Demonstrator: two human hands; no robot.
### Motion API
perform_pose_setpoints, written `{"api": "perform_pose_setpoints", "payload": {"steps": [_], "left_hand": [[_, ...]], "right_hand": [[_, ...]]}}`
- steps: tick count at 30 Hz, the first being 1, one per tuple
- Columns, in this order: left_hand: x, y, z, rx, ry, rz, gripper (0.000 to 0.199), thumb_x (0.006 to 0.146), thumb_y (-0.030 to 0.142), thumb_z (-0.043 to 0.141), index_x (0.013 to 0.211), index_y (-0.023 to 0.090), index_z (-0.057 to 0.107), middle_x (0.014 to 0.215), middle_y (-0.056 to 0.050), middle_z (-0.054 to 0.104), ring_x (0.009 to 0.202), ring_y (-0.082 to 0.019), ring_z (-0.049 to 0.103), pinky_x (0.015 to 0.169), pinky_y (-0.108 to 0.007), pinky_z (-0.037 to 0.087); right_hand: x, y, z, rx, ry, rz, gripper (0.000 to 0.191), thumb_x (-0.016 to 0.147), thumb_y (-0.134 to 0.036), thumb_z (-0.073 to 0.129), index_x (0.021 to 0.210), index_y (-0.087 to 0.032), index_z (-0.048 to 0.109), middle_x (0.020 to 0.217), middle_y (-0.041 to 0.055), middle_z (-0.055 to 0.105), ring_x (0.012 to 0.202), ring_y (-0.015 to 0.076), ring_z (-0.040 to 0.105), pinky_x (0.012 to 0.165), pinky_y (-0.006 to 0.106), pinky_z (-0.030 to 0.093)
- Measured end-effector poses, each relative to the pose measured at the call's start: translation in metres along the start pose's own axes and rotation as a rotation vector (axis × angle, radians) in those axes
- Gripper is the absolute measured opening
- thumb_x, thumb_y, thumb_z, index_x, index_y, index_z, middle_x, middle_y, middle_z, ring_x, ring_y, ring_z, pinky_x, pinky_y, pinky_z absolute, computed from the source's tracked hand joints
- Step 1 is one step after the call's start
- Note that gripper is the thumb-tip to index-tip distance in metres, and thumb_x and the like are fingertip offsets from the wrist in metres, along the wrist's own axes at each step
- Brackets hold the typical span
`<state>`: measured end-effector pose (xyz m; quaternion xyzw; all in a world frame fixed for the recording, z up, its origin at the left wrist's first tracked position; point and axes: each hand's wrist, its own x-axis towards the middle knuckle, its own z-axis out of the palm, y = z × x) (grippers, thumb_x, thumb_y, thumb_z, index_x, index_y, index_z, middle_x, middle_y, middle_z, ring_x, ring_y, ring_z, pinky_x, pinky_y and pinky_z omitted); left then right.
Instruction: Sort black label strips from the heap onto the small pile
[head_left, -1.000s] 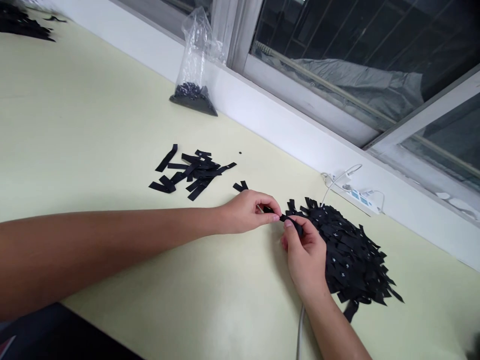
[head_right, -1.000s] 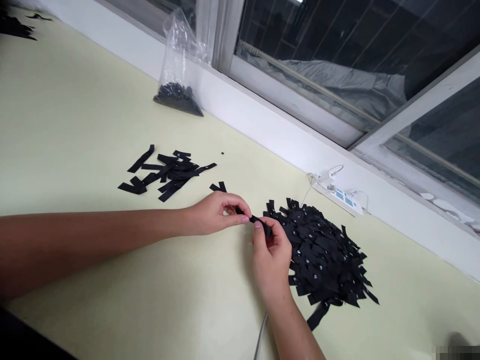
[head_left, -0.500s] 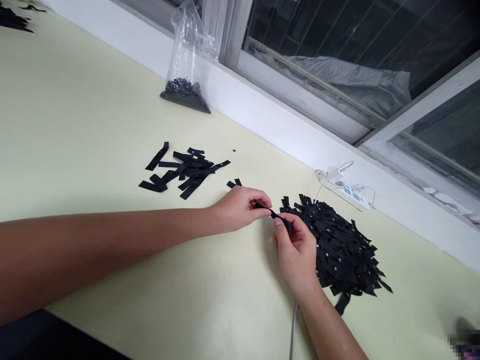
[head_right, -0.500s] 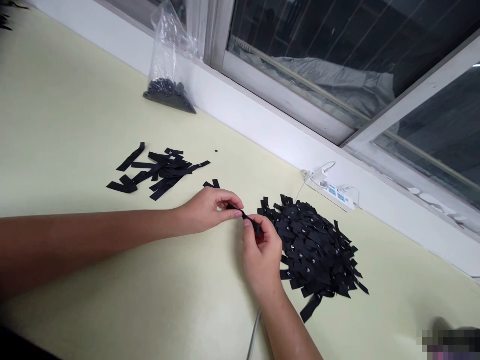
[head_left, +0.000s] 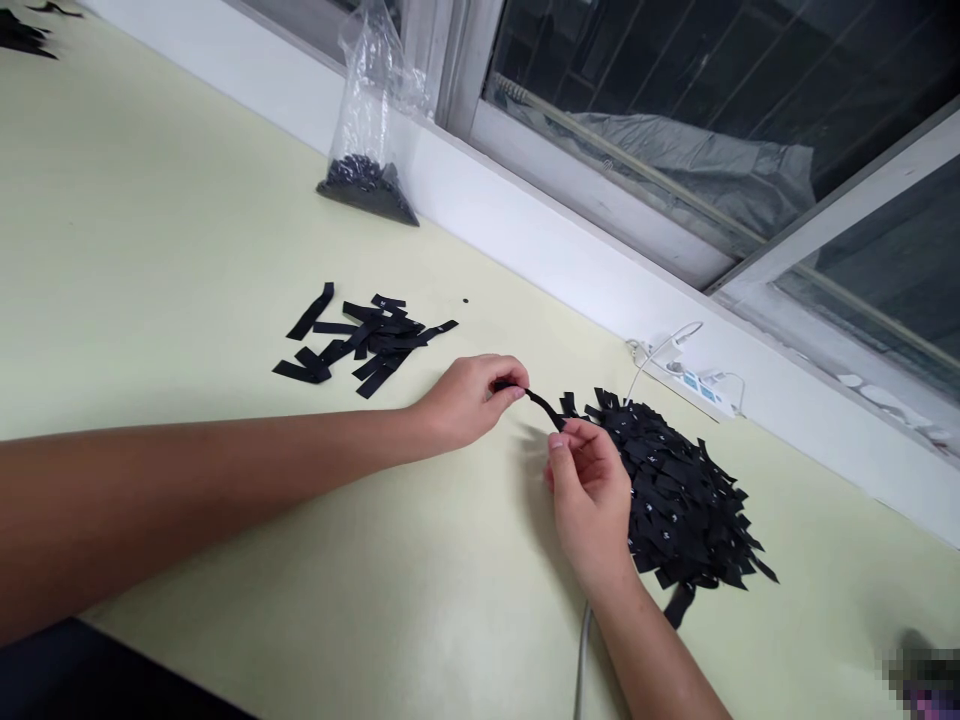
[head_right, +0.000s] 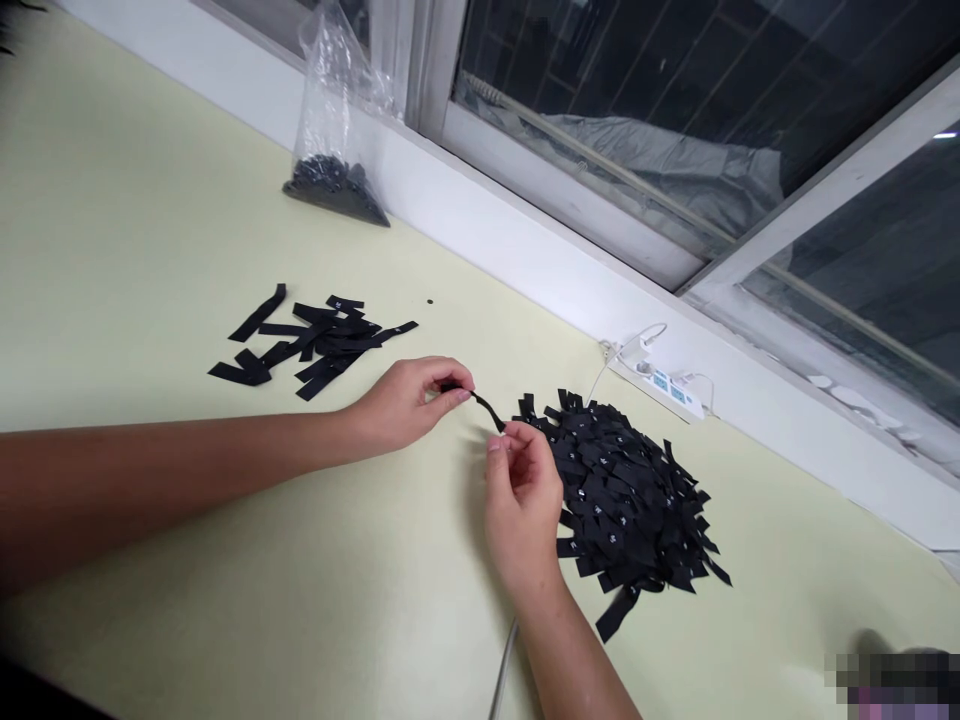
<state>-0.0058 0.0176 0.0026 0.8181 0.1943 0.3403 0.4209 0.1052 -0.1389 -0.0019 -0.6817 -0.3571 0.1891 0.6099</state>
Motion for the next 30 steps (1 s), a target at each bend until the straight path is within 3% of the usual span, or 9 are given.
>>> {"api": "perform_pose_setpoints", "payload": {"steps": [3, 6, 9, 11, 17, 26, 30], "left_hand": [[0.001, -0.002, -0.003, 0.091, 0.002, 0.102, 0.012, 0.093, 0.018, 0.052, 0.091, 0.018, 0.064, 0.094, -0.003, 0.067, 0.084, -0.015, 0.061, 0.076, -0.028, 0.049], [-0.006, 0.000, -0.001, 0.181, -0.134, 0.364, 0.018, 0.096, 0.014, 0.048, 0.096, 0.017, 0.065, 0.098, -0.006, 0.066, 0.090, -0.016, 0.061, 0.081, -0.029, 0.049], [-0.015, 0.002, 0.005, 0.207, -0.258, 0.607, 0.024, 0.095, 0.006, 0.045, 0.099, 0.018, 0.066, 0.099, -0.007, 0.067, 0.091, -0.015, 0.061, 0.081, -0.027, 0.050], [-0.018, 0.003, 0.009, 0.212, -0.283, 0.674, 0.028, 0.094, 0.003, 0.044, 0.099, 0.018, 0.067, 0.099, -0.007, 0.068, 0.091, -0.015, 0.062, 0.081, -0.026, 0.051], [-0.018, 0.005, 0.008, 0.202, -0.328, 0.585, 0.026, 0.098, 0.011, 0.043, 0.097, 0.020, 0.068, 0.100, -0.008, 0.070, 0.094, -0.017, 0.063, 0.088, -0.030, 0.052], [-0.014, 0.009, 0.002, 0.110, -0.251, 0.426, 0.020, 0.099, 0.018, 0.046, 0.097, 0.018, 0.066, 0.098, -0.007, 0.070, 0.092, -0.017, 0.063, 0.086, -0.031, 0.050], [-0.014, 0.009, 0.001, 0.108, -0.252, 0.416, 0.020, 0.099, 0.018, 0.046, 0.096, 0.018, 0.065, 0.097, -0.007, 0.068, 0.091, -0.016, 0.062, 0.085, -0.029, 0.050]], "right_hand": [[0.000, -0.006, 0.001, 0.045, 0.099, -0.050, 0.035, 0.085, -0.045, 0.072, 0.107, -0.021, 0.061, 0.089, 0.0016, 0.061, 0.065, 0.0113, 0.054, 0.055, 0.024, 0.046], [0.002, -0.008, -0.001, 0.031, 0.185, -0.098, 0.033, 0.085, -0.044, 0.072, 0.106, -0.021, 0.062, 0.089, 0.0025, 0.063, 0.068, 0.0124, 0.057, 0.058, 0.026, 0.047], [0.003, -0.006, -0.003, 0.000, 0.168, -0.104, 0.031, 0.084, -0.043, 0.073, 0.103, -0.019, 0.066, 0.091, 0.0051, 0.067, 0.077, 0.0157, 0.062, 0.066, 0.029, 0.051], [0.003, -0.004, -0.003, -0.023, 0.107, -0.093, 0.030, 0.083, -0.042, 0.074, 0.100, -0.019, 0.069, 0.093, 0.0066, 0.069, 0.081, 0.0174, 0.063, 0.070, 0.031, 0.051], [0.004, -0.003, -0.004, -0.086, -0.008, -0.054, 0.026, 0.084, -0.042, 0.071, 0.094, -0.018, 0.072, 0.089, 0.0063, 0.070, 0.077, 0.0171, 0.061, 0.071, 0.032, 0.049], [0.004, -0.006, -0.005, -0.078, -0.088, -0.053, 0.021, 0.085, -0.038, 0.070, 0.093, -0.019, 0.073, 0.093, 0.0059, 0.072, 0.084, 0.0182, 0.063, 0.077, 0.032, 0.050], [0.004, -0.007, -0.006, -0.050, -0.147, -0.028, 0.021, 0.087, -0.038, 0.069, 0.097, -0.020, 0.074, 0.096, 0.0056, 0.072, 0.085, 0.0179, 0.064, 0.078, 0.032, 0.050]]}}
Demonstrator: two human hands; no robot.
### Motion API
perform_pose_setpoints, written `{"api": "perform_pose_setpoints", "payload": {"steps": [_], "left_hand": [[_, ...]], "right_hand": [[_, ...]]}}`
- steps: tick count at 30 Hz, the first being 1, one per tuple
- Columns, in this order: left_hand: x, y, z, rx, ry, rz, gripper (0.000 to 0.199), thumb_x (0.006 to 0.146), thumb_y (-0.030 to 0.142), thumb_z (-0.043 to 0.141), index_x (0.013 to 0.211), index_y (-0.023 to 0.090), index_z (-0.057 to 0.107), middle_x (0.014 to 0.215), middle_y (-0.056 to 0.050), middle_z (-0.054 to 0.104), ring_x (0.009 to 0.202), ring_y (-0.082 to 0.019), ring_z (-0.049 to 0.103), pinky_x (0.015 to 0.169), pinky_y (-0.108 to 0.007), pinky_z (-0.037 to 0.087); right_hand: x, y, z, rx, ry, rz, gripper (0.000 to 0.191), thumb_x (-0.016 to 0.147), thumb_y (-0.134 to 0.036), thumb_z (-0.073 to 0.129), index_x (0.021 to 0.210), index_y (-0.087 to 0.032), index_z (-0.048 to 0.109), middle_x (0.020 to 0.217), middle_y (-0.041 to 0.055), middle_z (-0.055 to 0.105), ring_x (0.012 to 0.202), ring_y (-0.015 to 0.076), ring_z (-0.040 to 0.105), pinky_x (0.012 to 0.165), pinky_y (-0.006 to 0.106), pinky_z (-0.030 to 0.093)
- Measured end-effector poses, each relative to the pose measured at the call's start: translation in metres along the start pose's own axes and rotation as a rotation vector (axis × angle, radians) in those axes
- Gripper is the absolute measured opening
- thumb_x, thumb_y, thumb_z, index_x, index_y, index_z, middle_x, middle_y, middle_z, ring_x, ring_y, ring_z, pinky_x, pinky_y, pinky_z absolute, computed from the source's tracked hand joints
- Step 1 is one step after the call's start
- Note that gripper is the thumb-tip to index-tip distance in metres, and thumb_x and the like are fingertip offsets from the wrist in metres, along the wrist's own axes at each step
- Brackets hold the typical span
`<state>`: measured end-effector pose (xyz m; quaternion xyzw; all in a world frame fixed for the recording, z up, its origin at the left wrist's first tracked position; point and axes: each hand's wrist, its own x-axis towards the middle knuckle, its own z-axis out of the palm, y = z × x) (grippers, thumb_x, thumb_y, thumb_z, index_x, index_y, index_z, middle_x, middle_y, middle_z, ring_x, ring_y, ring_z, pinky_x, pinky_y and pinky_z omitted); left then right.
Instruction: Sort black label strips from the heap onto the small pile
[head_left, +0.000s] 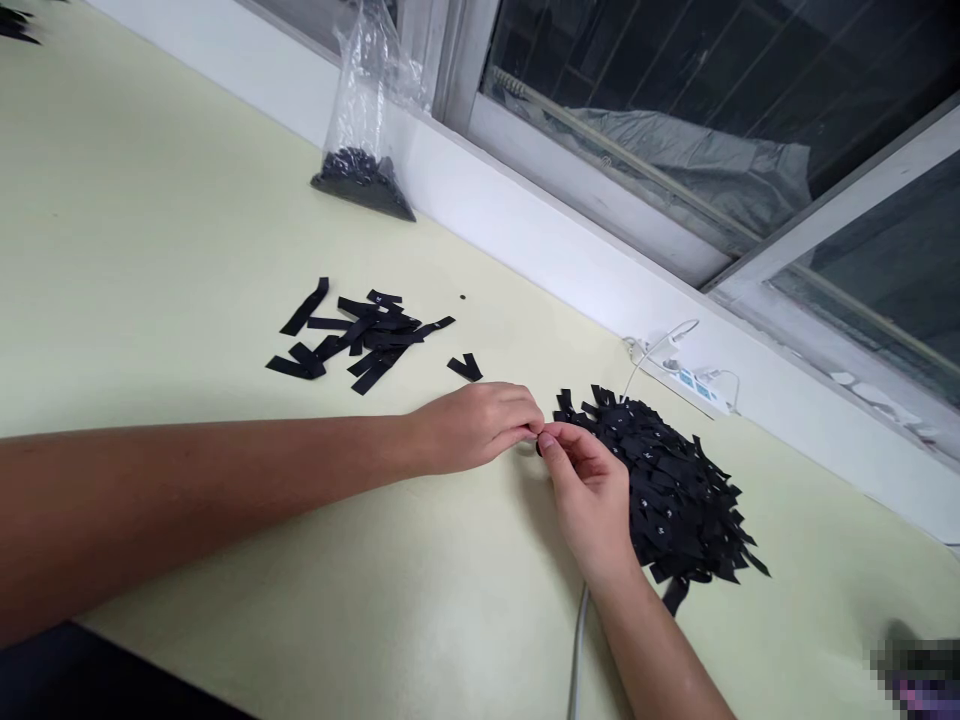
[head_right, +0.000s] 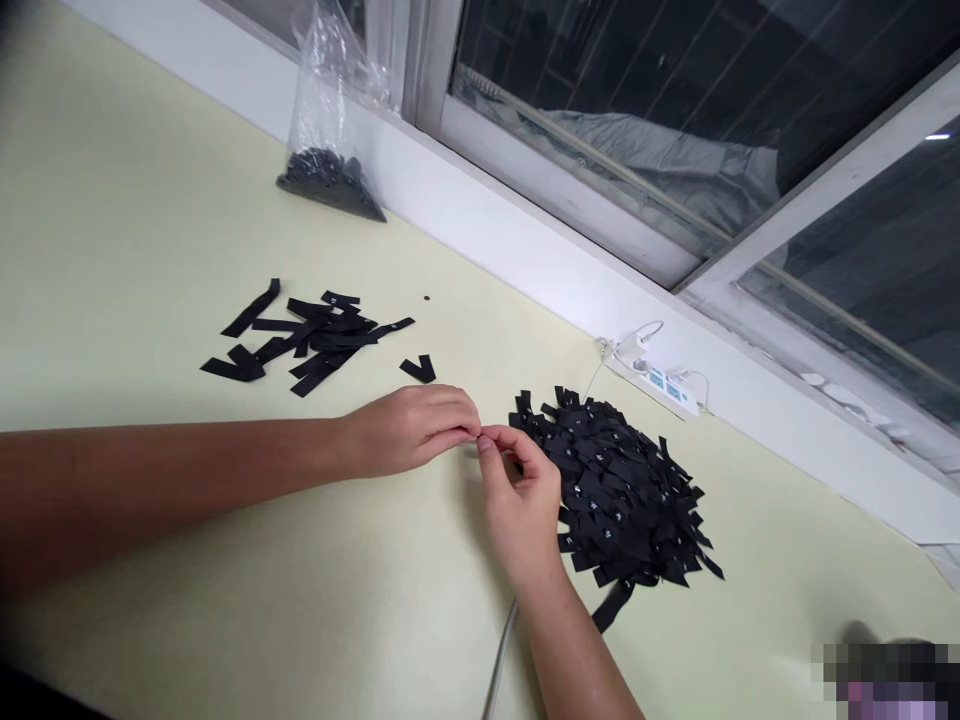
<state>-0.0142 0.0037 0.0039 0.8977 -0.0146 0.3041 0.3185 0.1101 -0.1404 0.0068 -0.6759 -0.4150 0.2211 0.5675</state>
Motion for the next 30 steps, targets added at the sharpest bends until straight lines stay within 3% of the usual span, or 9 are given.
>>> {"api": "perform_pose_setpoints", "payload": {"steps": [5, 11, 30], "left_hand": [[0.0000, -0.0009, 0.0001, 0.002, 0.017, 0.026, 0.020, 0.099, 0.019, 0.046, 0.097, 0.017, 0.065, 0.099, -0.007, 0.068, 0.091, -0.016, 0.061, 0.084, -0.030, 0.050], [-0.0007, 0.0023, -0.0003, -0.030, 0.028, -0.034, 0.016, 0.098, 0.018, 0.046, 0.093, 0.018, 0.062, 0.097, -0.006, 0.067, 0.092, -0.017, 0.060, 0.083, -0.031, 0.048], [-0.0019, 0.0011, 0.0002, -0.112, -0.095, -0.224, 0.004, 0.091, 0.021, 0.053, 0.093, 0.019, 0.055, 0.091, -0.004, 0.064, 0.080, -0.016, 0.056, 0.069, -0.030, 0.041]], "right_hand": [[0.0003, 0.0007, -0.0003, -0.020, 0.000, 0.010, 0.027, 0.084, -0.041, 0.073, 0.101, -0.020, 0.074, 0.099, 0.0073, 0.073, 0.087, 0.0199, 0.065, 0.080, 0.035, 0.052], [0.0004, 0.0043, -0.0014, -0.011, -0.009, 0.010, 0.026, 0.082, -0.040, 0.075, 0.101, -0.022, 0.076, 0.098, 0.0064, 0.074, 0.083, 0.0186, 0.065, 0.078, 0.035, 0.052], [0.0008, 0.0029, -0.0023, -0.004, -0.032, 0.089, 0.028, 0.076, -0.044, 0.080, 0.090, -0.019, 0.076, 0.086, 0.0067, 0.074, 0.073, 0.0173, 0.064, 0.067, 0.032, 0.053]]}}
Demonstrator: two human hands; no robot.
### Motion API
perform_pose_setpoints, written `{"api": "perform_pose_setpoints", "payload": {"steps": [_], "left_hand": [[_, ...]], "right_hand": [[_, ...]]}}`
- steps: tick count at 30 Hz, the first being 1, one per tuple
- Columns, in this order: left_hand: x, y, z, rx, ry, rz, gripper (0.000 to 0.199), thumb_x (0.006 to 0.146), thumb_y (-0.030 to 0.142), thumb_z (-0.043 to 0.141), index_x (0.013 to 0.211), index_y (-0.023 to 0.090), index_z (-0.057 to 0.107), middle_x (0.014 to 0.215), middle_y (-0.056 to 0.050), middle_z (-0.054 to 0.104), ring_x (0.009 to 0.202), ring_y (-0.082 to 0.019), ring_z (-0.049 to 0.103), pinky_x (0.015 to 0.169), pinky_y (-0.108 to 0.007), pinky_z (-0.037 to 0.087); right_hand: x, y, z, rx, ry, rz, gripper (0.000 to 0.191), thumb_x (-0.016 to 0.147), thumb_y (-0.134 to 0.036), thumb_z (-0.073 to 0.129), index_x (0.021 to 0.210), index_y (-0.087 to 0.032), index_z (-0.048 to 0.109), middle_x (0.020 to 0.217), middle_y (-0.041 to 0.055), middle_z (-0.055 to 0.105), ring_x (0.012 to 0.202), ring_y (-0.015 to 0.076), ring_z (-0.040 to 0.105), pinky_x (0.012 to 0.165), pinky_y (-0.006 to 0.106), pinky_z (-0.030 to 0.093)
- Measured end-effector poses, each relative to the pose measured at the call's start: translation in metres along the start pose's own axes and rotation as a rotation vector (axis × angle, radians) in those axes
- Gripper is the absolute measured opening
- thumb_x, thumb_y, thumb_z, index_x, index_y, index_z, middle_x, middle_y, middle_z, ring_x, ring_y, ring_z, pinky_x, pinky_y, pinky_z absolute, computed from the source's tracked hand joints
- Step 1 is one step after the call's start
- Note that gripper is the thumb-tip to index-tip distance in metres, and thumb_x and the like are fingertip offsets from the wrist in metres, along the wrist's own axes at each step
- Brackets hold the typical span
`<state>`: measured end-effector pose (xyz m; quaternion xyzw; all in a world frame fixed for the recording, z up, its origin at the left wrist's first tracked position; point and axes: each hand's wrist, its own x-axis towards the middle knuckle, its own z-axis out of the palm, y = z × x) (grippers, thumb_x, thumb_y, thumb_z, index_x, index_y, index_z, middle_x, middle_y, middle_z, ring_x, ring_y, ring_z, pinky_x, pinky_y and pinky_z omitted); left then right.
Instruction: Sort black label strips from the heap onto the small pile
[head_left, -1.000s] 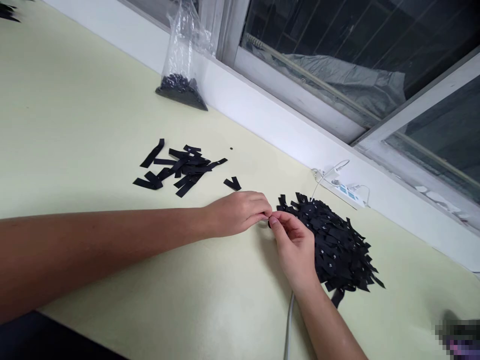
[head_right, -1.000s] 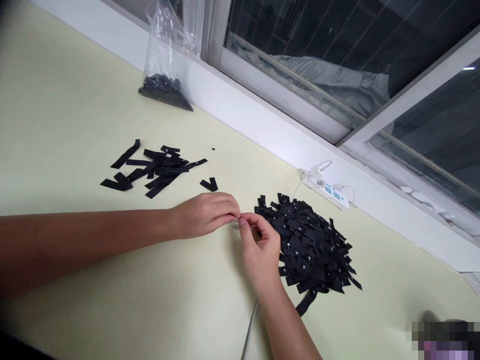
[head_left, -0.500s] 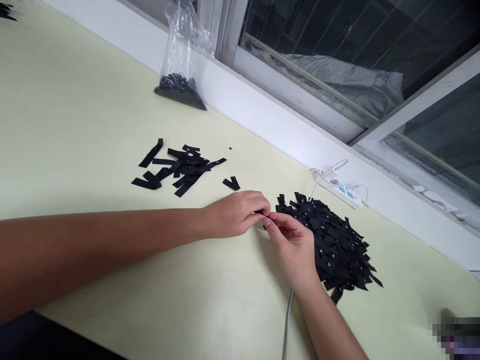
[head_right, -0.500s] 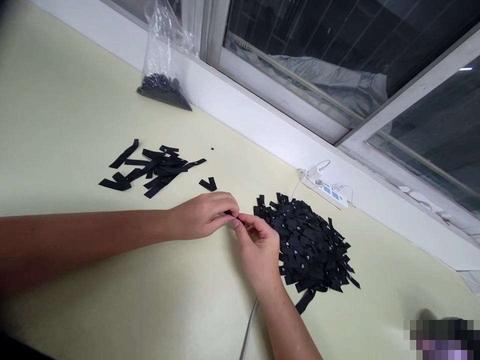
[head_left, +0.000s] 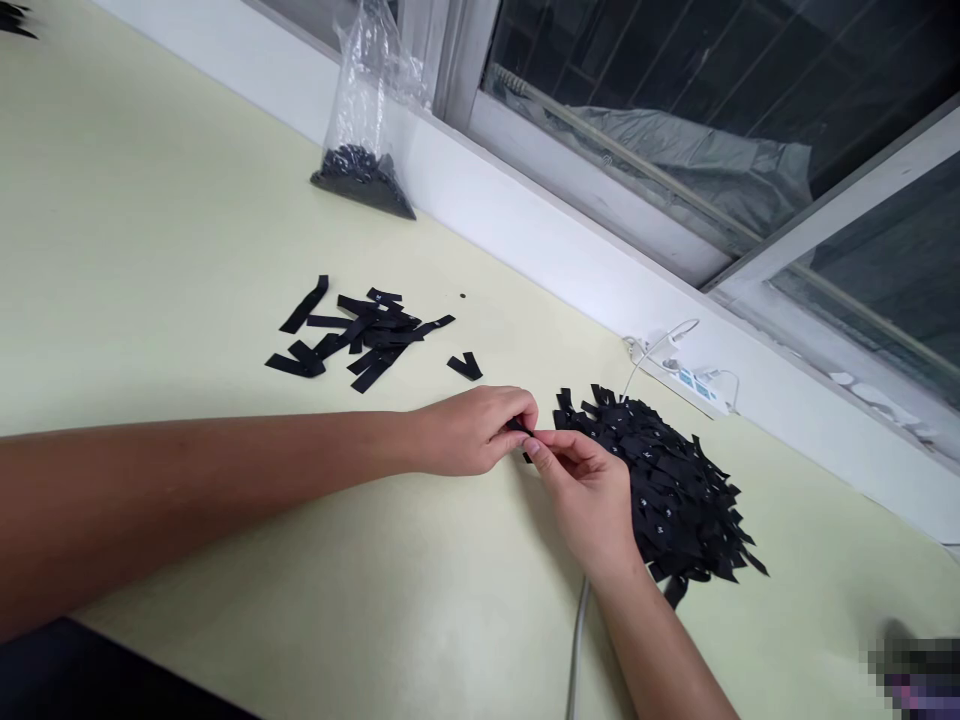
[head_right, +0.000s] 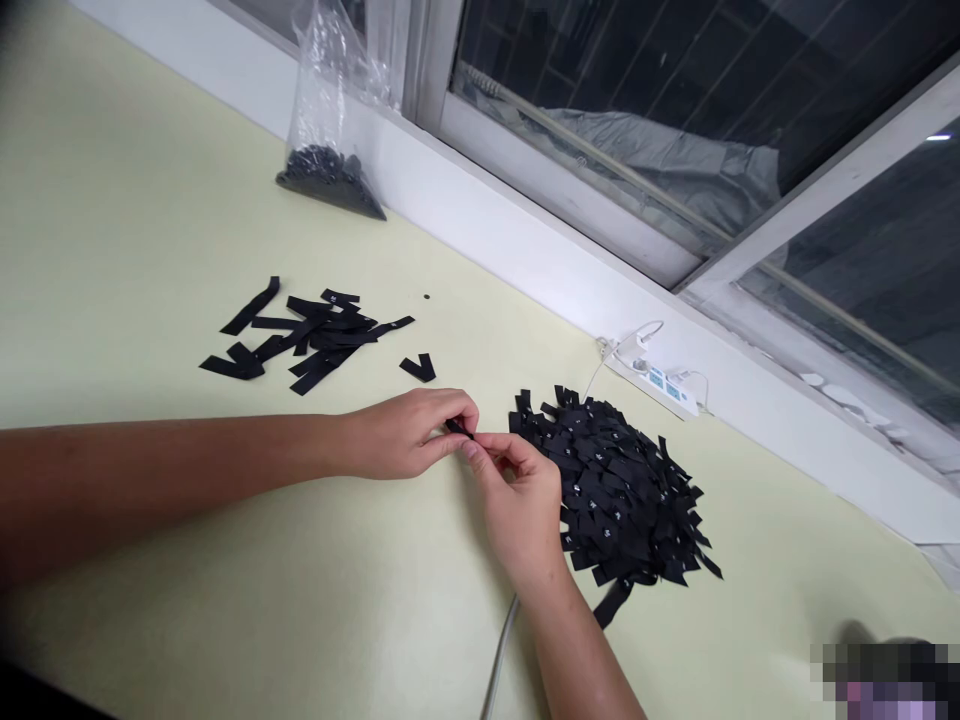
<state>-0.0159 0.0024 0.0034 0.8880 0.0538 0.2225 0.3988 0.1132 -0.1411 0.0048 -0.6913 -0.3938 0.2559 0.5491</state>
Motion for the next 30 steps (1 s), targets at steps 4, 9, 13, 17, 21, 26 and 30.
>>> {"api": "perform_pose_setpoints", "payload": {"steps": [4, 9, 13, 17, 21, 26, 30], "left_hand": [[-0.0004, 0.0008, -0.0005, -0.007, -0.031, -0.028, 0.004, 0.091, 0.021, 0.052, 0.093, 0.019, 0.054, 0.091, -0.004, 0.064, 0.078, -0.016, 0.055, 0.068, -0.030, 0.040], [-0.0007, 0.0031, -0.0010, 0.000, -0.055, -0.040, 0.003, 0.092, 0.021, 0.050, 0.093, 0.019, 0.052, 0.091, -0.004, 0.062, 0.078, -0.016, 0.054, 0.068, -0.030, 0.039], [-0.0010, 0.0045, -0.0009, 0.001, -0.058, -0.040, 0.003, 0.092, 0.020, 0.048, 0.092, 0.019, 0.051, 0.090, -0.004, 0.062, 0.077, -0.016, 0.053, 0.069, -0.030, 0.039], [-0.0003, 0.0035, -0.0001, -0.013, -0.017, -0.016, 0.002, 0.092, 0.020, 0.050, 0.091, 0.019, 0.051, 0.089, -0.003, 0.061, 0.078, -0.016, 0.053, 0.069, -0.029, 0.040], [0.0014, 0.0027, 0.0003, -0.040, 0.033, -0.007, 0.002, 0.091, 0.020, 0.051, 0.090, 0.019, 0.052, 0.090, -0.003, 0.061, 0.079, -0.015, 0.053, 0.071, -0.029, 0.042], [0.0029, 0.0052, -0.0008, -0.067, 0.057, -0.042, 0.004, 0.091, 0.021, 0.052, 0.091, 0.018, 0.054, 0.093, -0.004, 0.062, 0.081, -0.016, 0.055, 0.074, -0.031, 0.044], [0.0034, 0.0066, -0.0019, -0.119, 0.041, -0.078, 0.006, 0.091, 0.022, 0.052, 0.091, 0.018, 0.056, 0.092, -0.003, 0.064, 0.079, -0.015, 0.057, 0.072, -0.030, 0.045]], "right_hand": [[-0.0005, -0.0001, 0.0008, 0.014, -0.005, 0.014, 0.030, 0.075, -0.045, 0.081, 0.089, -0.019, 0.076, 0.088, 0.0070, 0.075, 0.074, 0.0174, 0.065, 0.069, 0.032, 0.054], [-0.0003, -0.0001, 0.0003, 0.023, -0.015, 0.017, 0.030, 0.075, -0.044, 0.081, 0.090, -0.019, 0.076, 0.088, 0.0071, 0.075, 0.075, 0.0176, 0.066, 0.071, 0.032, 0.055], [-0.0002, -0.0018, -0.0001, 0.018, -0.025, 0.010, 0.028, 0.076, -0.043, 0.080, 0.089, -0.019, 0.075, 0.087, 0.0068, 0.074, 0.076, 0.0174, 0.065, 0.071, 0.032, 0.054], [-0.0006, -0.0018, 0.0014, 0.050, -0.030, -0.012, 0.027, 0.078, -0.042, 0.079, 0.092, -0.019, 0.073, 0.090, 0.0061, 0.073, 0.078, 0.0173, 0.066, 0.073, 0.032, 0.054], [-0.0005, 0.0007, 0.0040, 0.091, -0.034, -0.046, 0.025, 0.083, -0.040, 0.075, 0.098, -0.020, 0.070, 0.094, 0.0054, 0.071, 0.079, 0.0156, 0.063, 0.072, 0.030, 0.052], [-0.0008, 0.0033, 0.0057, 0.100, -0.001, -0.062, 0.021, 0.086, -0.038, 0.072, 0.096, -0.020, 0.068, 0.089, 0.0026, 0.067, 0.078, 0.0136, 0.061, 0.072, 0.028, 0.049], [-0.0011, 0.0037, 0.0065, 0.099, 0.019, -0.059, 0.020, 0.087, -0.038, 0.071, 0.096, -0.020, 0.067, 0.089, 0.0020, 0.066, 0.078, 0.0134, 0.060, 0.072, 0.028, 0.048]]}}
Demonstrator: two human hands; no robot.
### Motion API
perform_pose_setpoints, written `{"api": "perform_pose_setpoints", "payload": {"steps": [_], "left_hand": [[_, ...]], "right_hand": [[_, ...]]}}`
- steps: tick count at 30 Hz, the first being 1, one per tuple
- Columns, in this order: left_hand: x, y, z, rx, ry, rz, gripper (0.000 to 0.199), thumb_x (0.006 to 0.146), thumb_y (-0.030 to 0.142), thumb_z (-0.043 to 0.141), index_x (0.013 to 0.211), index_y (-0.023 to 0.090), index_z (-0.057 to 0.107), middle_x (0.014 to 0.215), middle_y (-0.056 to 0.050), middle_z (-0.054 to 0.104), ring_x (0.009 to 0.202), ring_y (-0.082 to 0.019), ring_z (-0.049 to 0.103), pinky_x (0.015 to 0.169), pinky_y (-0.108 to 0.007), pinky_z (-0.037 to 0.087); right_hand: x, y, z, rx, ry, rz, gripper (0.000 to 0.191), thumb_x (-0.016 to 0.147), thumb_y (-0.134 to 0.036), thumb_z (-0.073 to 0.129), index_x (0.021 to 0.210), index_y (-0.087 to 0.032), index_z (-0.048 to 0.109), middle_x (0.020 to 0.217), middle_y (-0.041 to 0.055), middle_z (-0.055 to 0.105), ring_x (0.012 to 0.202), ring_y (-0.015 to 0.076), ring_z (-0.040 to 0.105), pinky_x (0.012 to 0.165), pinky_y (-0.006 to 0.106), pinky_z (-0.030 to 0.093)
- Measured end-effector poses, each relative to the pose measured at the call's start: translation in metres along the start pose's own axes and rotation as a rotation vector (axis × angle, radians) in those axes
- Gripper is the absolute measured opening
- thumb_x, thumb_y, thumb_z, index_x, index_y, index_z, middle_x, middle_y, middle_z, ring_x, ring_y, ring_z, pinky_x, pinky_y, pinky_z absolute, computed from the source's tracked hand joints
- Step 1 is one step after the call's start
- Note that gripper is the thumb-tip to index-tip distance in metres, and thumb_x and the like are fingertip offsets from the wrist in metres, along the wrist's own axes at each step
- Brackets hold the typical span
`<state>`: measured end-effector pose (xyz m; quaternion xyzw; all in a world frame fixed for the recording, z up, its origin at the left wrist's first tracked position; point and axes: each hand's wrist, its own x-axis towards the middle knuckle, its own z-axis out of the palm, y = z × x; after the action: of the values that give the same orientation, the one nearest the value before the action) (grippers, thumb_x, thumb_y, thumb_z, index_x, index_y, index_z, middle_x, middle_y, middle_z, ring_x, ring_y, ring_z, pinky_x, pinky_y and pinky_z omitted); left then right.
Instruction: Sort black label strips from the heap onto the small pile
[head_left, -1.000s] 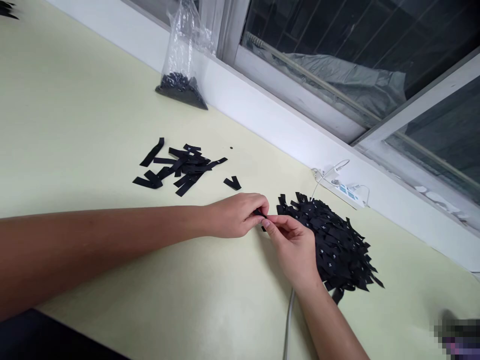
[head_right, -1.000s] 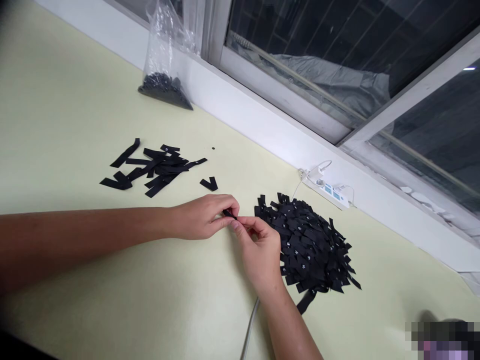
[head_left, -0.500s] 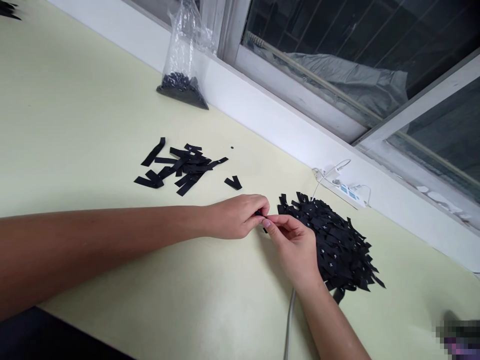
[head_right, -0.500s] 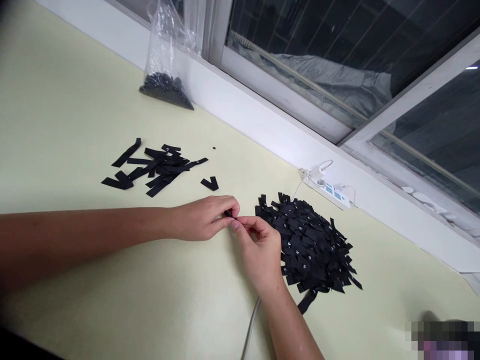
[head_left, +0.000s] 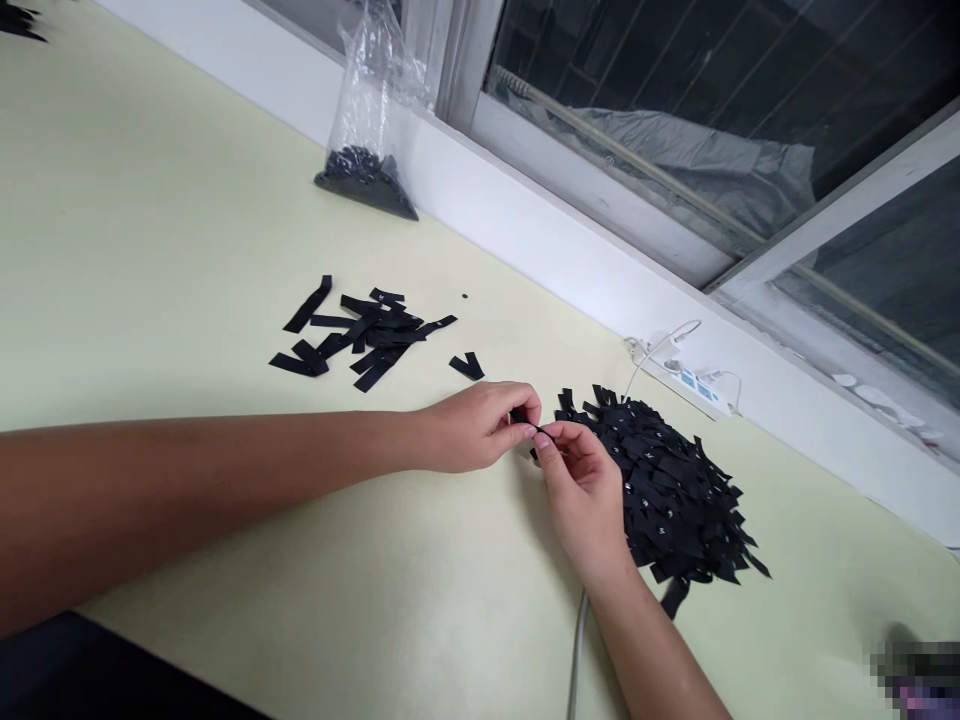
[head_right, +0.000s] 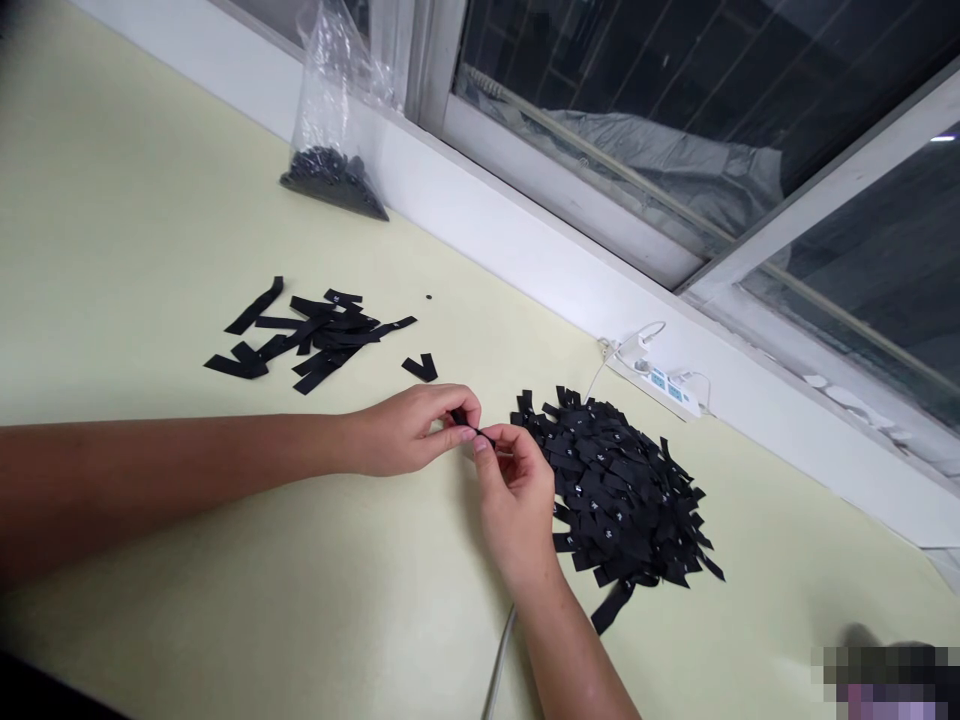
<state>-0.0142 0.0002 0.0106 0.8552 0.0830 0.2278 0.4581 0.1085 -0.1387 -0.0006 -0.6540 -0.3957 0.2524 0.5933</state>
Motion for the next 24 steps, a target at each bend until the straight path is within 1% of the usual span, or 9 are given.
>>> {"api": "perform_pose_setpoints", "payload": {"steps": [10, 16, 24], "left_hand": [[0.0013, -0.0022, -0.0010, -0.078, -0.015, 0.003, 0.008, 0.090, 0.024, 0.055, 0.091, 0.018, 0.061, 0.088, -0.002, 0.065, 0.077, -0.013, 0.057, 0.066, -0.027, 0.042], [0.0005, -0.0030, 0.0000, -0.099, -0.031, -0.038, 0.011, 0.090, 0.026, 0.056, 0.094, 0.018, 0.064, 0.089, -0.002, 0.067, 0.075, -0.013, 0.057, 0.063, -0.026, 0.043], [-0.0007, -0.0045, 0.0024, -0.186, -0.042, -0.038, 0.013, 0.087, 0.024, 0.061, 0.098, 0.019, 0.065, 0.093, -0.004, 0.070, 0.082, -0.015, 0.063, 0.073, -0.029, 0.049]], "right_hand": [[0.0024, -0.0036, -0.0006, 0.051, -0.035, 0.026, 0.019, 0.085, -0.037, 0.072, 0.094, -0.021, 0.067, 0.091, 0.0021, 0.066, 0.080, 0.0139, 0.059, 0.076, 0.029, 0.048], [0.0004, -0.0034, 0.0000, 0.016, -0.024, 0.014, 0.021, 0.087, -0.039, 0.068, 0.092, -0.020, 0.064, 0.087, 0.0011, 0.063, 0.078, 0.0139, 0.057, 0.074, 0.029, 0.047], [0.0009, -0.0023, 0.0027, -0.005, 0.008, -0.001, 0.019, 0.087, -0.039, 0.065, 0.089, -0.020, 0.060, 0.083, 0.0002, 0.062, 0.076, 0.0147, 0.056, 0.071, 0.029, 0.045]]}}
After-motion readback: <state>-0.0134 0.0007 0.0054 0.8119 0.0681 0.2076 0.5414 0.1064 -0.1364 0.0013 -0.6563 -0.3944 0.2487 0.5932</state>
